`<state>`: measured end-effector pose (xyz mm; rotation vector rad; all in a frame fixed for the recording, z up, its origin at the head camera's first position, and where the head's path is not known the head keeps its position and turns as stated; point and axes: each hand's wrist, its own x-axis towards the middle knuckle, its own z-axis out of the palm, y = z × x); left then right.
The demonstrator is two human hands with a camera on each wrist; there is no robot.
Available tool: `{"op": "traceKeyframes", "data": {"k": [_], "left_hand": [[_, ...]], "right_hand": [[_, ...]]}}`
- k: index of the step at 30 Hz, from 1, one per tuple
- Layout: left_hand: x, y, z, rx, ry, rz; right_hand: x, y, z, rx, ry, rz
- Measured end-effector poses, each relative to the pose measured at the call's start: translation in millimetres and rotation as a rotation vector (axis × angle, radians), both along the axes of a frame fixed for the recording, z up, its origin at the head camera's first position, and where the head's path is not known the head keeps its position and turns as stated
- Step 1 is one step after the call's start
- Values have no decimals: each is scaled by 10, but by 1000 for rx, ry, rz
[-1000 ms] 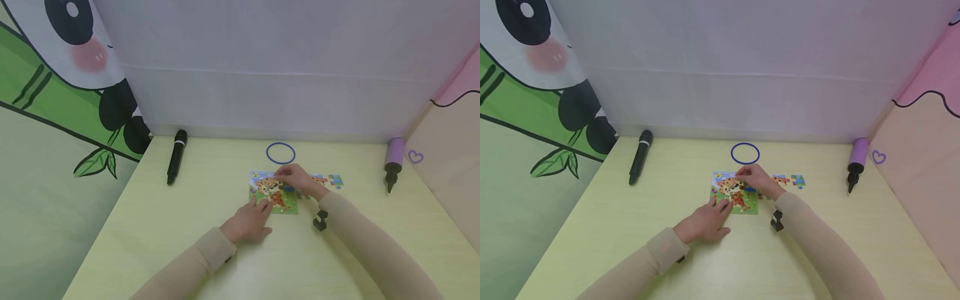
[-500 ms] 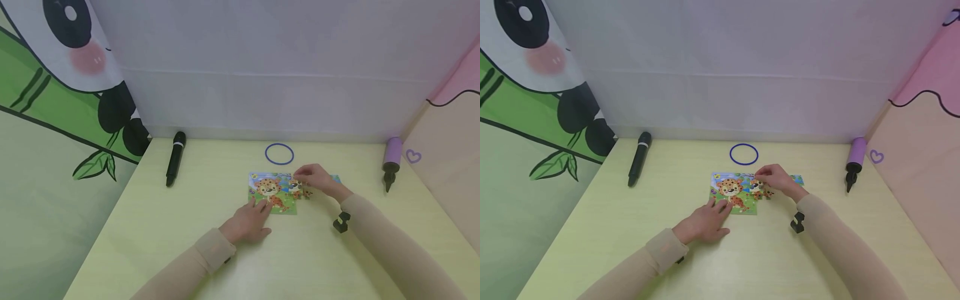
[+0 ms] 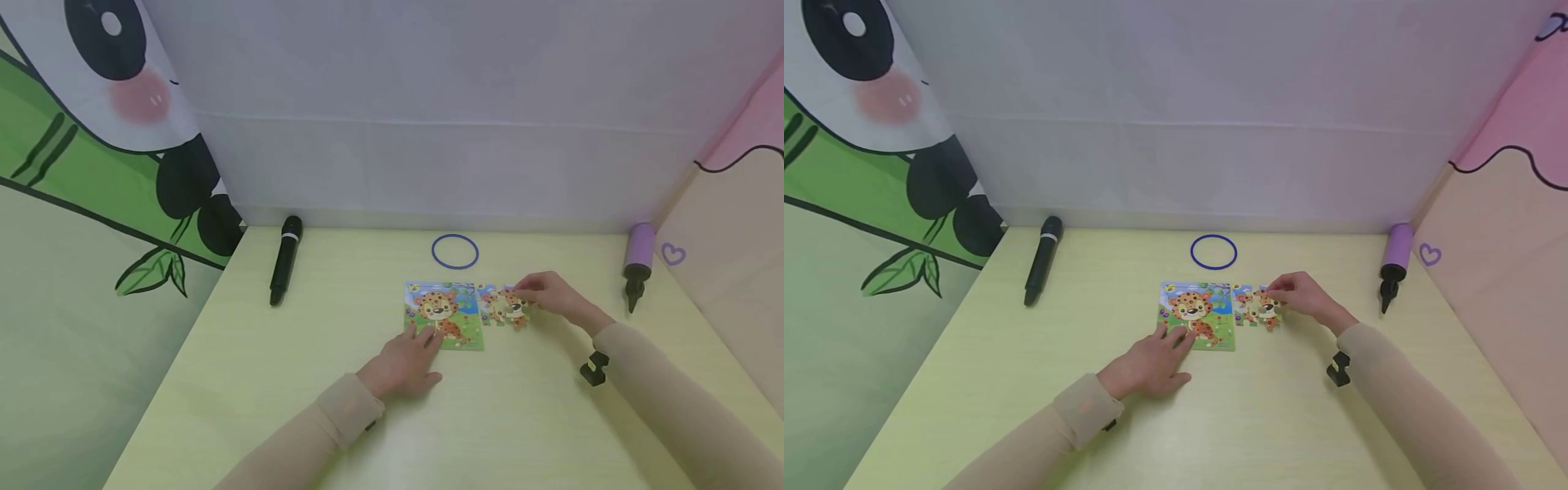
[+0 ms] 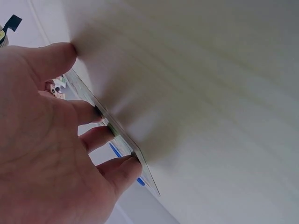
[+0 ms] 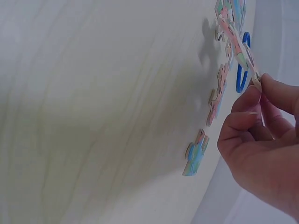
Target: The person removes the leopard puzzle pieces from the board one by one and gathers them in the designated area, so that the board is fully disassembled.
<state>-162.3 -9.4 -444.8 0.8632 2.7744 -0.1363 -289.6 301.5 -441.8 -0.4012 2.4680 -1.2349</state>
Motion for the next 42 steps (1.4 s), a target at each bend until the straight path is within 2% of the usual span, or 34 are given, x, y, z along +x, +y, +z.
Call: {"op": "traceKeyframes", "data": {"k": [6, 12, 17, 26, 42], "left_hand": [[0, -2, 7, -12, -1, 0], [2, -1, 15, -12, -6, 6], [13, 1, 26, -18, 0, 2], [24, 7, 43, -3, -17, 13], [9, 3, 7, -19, -2, 6]], "right_hand": [[-3, 31, -33, 76, 61, 10], [-24, 13, -94, 231, 187, 30], [-26, 2, -111, 281, 254, 53], [-17, -4, -108, 307, 286, 80], [-1, 47, -89, 312, 265, 83]]}}
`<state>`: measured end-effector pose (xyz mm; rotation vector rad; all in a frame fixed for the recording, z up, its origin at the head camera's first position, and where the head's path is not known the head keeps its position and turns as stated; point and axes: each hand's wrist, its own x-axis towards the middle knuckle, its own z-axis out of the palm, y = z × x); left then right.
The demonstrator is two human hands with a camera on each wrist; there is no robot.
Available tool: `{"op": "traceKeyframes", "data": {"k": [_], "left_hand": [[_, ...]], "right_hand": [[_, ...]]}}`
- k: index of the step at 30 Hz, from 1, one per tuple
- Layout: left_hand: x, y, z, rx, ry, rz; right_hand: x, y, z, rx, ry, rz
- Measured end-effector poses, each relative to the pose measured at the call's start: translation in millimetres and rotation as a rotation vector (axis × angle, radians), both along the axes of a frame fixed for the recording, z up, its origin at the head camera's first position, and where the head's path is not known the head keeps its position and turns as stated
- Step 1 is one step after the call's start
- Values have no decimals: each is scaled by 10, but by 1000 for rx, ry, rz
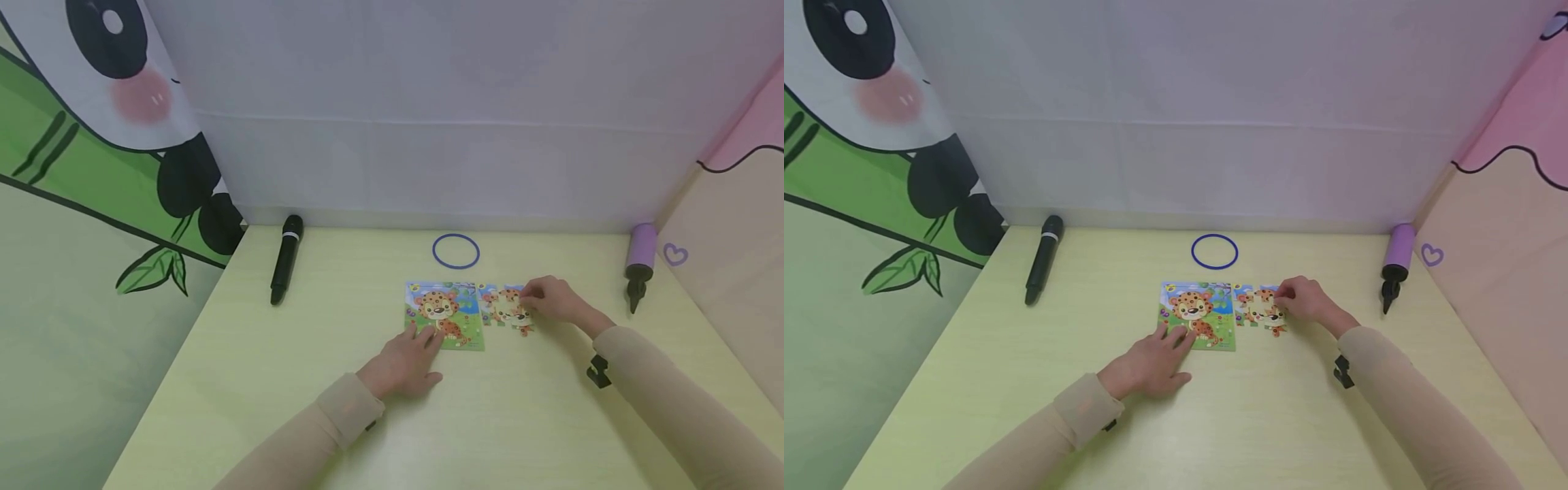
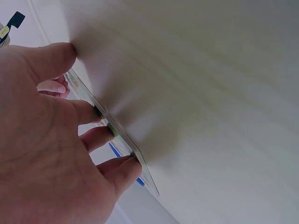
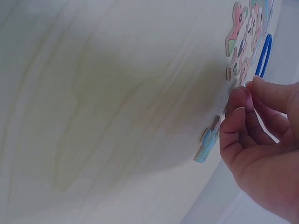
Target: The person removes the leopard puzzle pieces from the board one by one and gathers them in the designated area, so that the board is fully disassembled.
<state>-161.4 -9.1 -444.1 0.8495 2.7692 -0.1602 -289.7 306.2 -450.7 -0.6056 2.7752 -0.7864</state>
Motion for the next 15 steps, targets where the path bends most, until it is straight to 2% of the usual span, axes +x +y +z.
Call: {"op": "traceKeyframes", "data": {"k": [7, 15], "left_hand": [[1, -4, 15, 2, -6, 7], [9, -6, 25, 48, -26, 18]], "right_hand": [[-7, -62, 59, -8, 15, -1], [1, -415, 102, -67, 0, 43]]}}
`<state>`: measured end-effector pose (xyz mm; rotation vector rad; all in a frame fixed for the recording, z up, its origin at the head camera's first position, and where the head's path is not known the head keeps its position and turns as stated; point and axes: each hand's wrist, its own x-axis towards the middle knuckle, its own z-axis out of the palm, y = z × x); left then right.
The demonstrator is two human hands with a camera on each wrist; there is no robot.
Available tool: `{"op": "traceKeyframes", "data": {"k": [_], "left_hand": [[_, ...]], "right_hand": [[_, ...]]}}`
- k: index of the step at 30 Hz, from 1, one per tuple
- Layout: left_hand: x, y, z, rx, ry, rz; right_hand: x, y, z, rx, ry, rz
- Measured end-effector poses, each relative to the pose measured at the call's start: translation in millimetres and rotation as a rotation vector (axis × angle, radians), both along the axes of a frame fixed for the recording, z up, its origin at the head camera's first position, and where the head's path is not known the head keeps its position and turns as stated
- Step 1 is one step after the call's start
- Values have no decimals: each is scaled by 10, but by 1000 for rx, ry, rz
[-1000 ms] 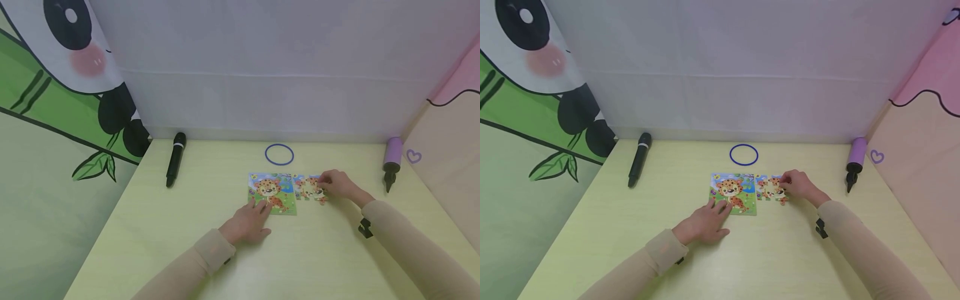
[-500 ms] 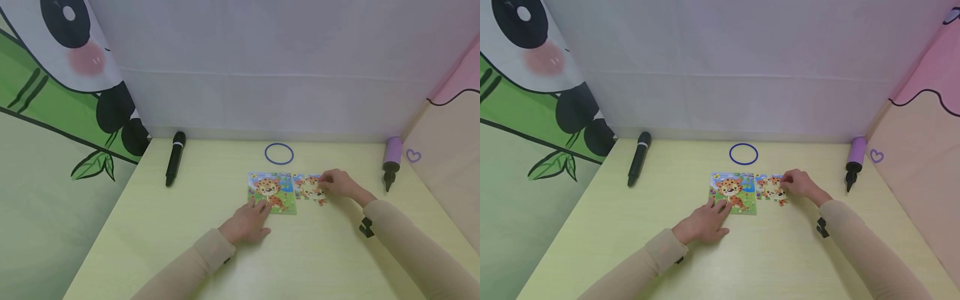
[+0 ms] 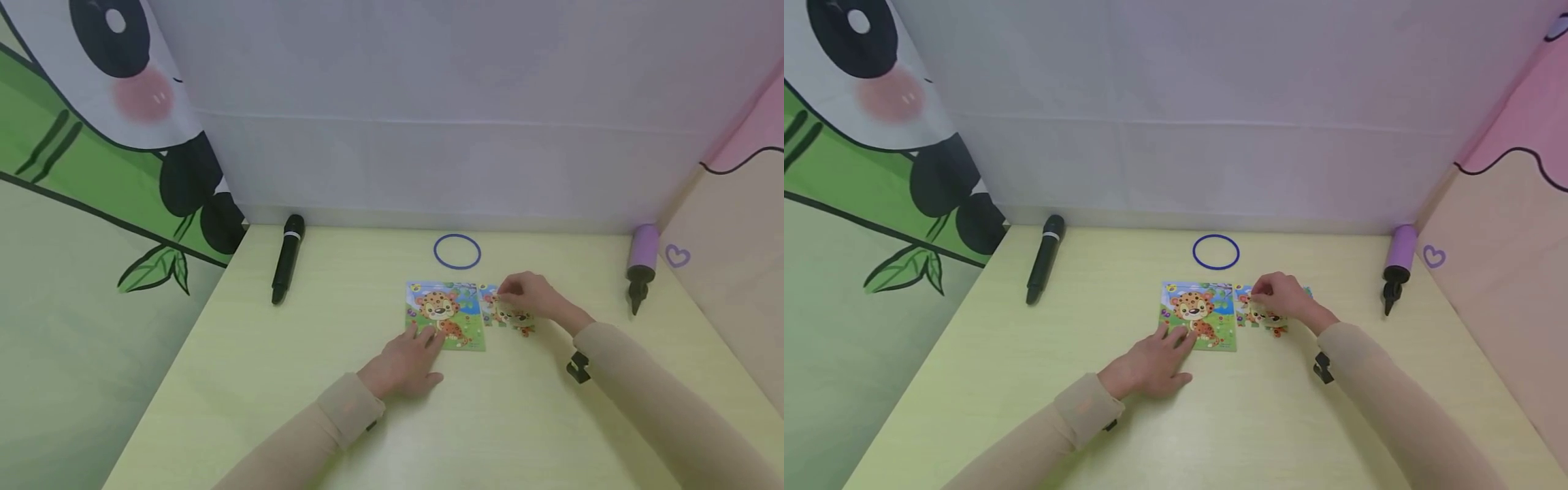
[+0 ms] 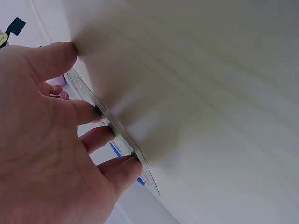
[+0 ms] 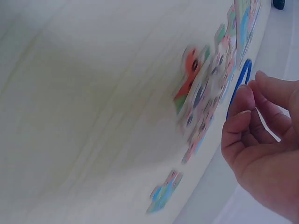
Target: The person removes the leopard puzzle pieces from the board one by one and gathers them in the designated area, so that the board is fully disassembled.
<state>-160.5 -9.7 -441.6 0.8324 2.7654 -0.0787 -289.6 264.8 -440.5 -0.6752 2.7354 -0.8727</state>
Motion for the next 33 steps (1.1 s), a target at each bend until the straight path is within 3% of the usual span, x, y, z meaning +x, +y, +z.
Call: {"op": "traceKeyframes", "data": {"k": [16, 26, 33], "left_hand": [[3, 7, -34, 19, 12, 4], [-8, 13, -23, -13, -18, 12], [-21, 9, -42, -24, 6, 12]], "right_hand": [[23, -601, -140, -21, -86, 105], [12, -712, -158, 18, -76, 78], [-21, -744, -165, 58, -66, 62]]}}
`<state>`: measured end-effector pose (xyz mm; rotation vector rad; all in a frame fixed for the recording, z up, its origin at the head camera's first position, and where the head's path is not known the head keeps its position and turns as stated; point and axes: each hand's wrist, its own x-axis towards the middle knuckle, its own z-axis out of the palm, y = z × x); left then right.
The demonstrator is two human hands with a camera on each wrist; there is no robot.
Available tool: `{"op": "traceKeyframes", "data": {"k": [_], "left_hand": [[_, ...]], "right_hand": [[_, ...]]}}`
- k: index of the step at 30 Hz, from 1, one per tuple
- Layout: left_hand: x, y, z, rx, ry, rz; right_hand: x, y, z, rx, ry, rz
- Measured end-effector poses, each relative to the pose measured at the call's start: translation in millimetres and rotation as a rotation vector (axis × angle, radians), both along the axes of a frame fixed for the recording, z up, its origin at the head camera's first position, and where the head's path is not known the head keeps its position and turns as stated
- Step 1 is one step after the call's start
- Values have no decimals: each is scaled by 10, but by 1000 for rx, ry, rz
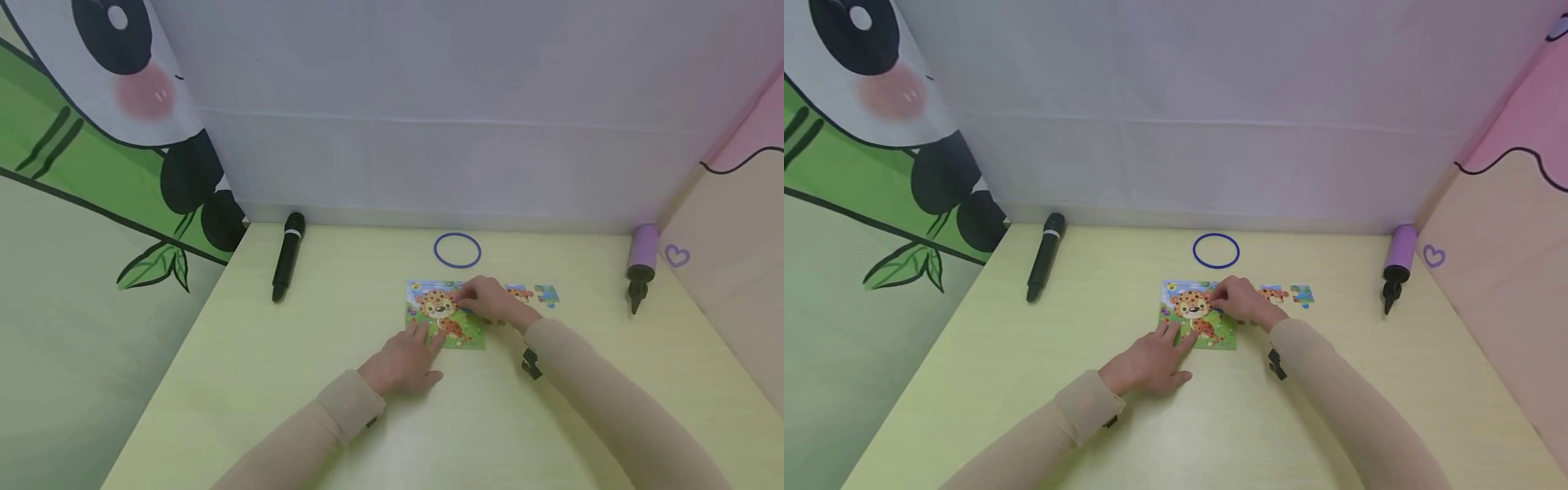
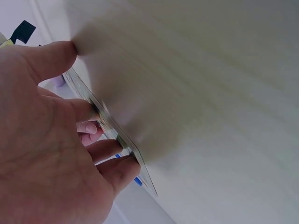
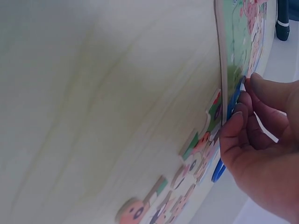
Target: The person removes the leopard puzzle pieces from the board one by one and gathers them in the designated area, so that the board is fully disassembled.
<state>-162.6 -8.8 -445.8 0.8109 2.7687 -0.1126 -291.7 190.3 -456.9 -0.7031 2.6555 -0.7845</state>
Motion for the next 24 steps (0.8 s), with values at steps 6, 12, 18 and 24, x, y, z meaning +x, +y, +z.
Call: {"op": "traceKeyframes", "data": {"k": [6, 12, 18, 24], "left_hand": [[-10, 0, -14, 14, 3, 0], [-7, 4, 0, 11, -1, 5], [-4, 7, 14, 10, 5, -1], [-8, 12, -1, 9, 1, 4]], "right_hand": [[-19, -8, -4, 2, 8, -10], [-20, -9, 1, 1, -8, -16], [-28, -3, -6, -12, -26, -21], [-38, 1, -8, -12, -35, -34]]}}
